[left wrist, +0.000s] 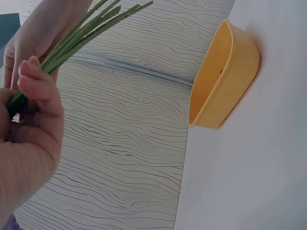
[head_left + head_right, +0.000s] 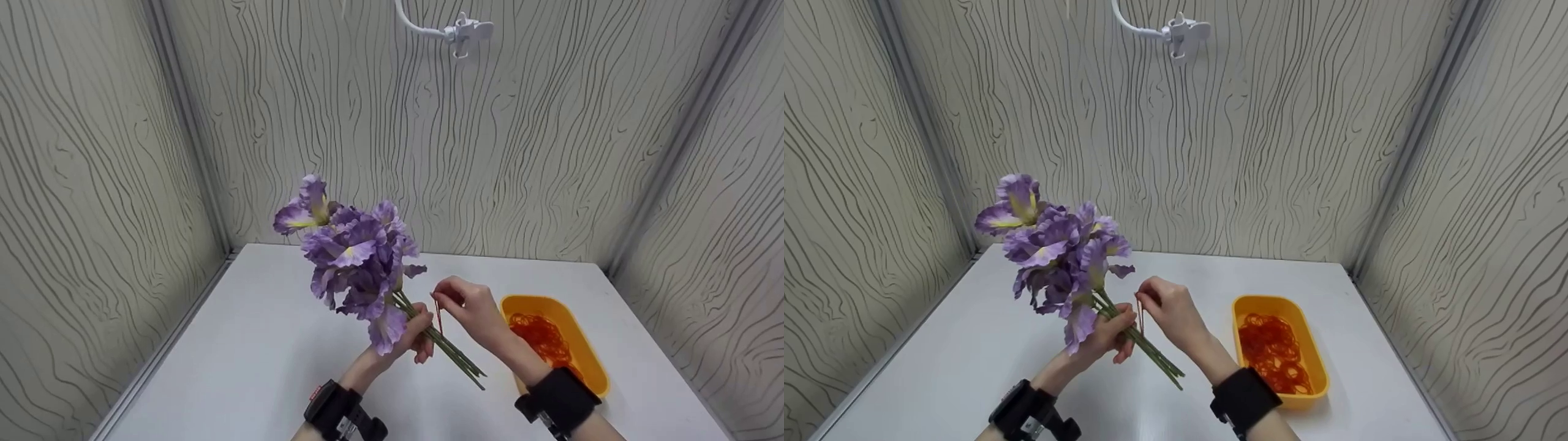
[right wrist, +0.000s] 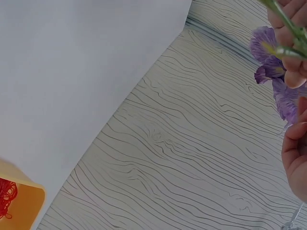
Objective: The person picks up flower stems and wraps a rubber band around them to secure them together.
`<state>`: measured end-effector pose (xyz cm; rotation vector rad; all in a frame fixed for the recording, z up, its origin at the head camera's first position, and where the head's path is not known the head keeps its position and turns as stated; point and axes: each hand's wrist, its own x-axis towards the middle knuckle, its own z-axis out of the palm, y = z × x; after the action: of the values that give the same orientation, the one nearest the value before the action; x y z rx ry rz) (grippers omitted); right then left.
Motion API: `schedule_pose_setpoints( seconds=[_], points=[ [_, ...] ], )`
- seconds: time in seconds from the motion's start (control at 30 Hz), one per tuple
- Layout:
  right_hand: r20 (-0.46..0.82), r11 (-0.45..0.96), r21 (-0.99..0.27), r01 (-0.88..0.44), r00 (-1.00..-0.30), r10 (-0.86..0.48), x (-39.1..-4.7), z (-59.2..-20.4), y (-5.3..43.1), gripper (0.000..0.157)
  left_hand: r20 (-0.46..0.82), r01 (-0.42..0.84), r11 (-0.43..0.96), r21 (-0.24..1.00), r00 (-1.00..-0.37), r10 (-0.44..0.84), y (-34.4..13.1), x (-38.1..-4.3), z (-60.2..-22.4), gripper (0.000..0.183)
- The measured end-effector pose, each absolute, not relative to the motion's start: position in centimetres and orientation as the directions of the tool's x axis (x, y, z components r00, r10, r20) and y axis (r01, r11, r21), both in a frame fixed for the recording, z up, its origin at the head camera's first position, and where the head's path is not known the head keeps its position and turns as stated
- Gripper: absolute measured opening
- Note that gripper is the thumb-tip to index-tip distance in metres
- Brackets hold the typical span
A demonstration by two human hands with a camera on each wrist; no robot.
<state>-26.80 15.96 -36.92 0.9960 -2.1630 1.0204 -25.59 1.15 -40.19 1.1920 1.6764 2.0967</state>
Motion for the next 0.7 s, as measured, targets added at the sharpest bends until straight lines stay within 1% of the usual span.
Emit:
schedule_pose_setpoints(
  seconds=[0.1,0.2,0.37,0.53,0.7],
  points=[
    [0.725,0.436,-0.410,-0.801,-0.577,-0.377,-26.7,-36.6,16.4,0.012,0.471,0.317,-0.350,0.882,-0.642,0.605,1.1,-25.6,-40.2,0.017],
    [0.734,0.438,-0.395,-0.807,-0.565,-0.378,-26.7,-36.3,16.7,0.012,0.463,0.310,-0.346,0.886,-0.644,0.609,1.0,-25.7,-40.1,0.016],
    [0.742,0.509,-0.328,-0.796,-0.550,-0.383,-26.8,-36.4,17.5,0.011,0.455,0.298,-0.347,0.889,-0.656,0.602,0.9,-25.8,-40.0,0.018],
    [0.716,0.610,-0.273,-0.744,-0.580,-0.388,-27.0,-37.4,18.6,0.009,0.485,0.310,-0.376,0.873,-0.634,0.603,0.7,-25.8,-39.9,0.017],
    [0.675,0.640,-0.285,-0.713,-0.623,-0.394,-27.3,-39.2,19.4,0.005,0.521,0.305,-0.428,0.851,-0.601,0.606,0.5,-25.6,-39.6,0.018]
  ],
)
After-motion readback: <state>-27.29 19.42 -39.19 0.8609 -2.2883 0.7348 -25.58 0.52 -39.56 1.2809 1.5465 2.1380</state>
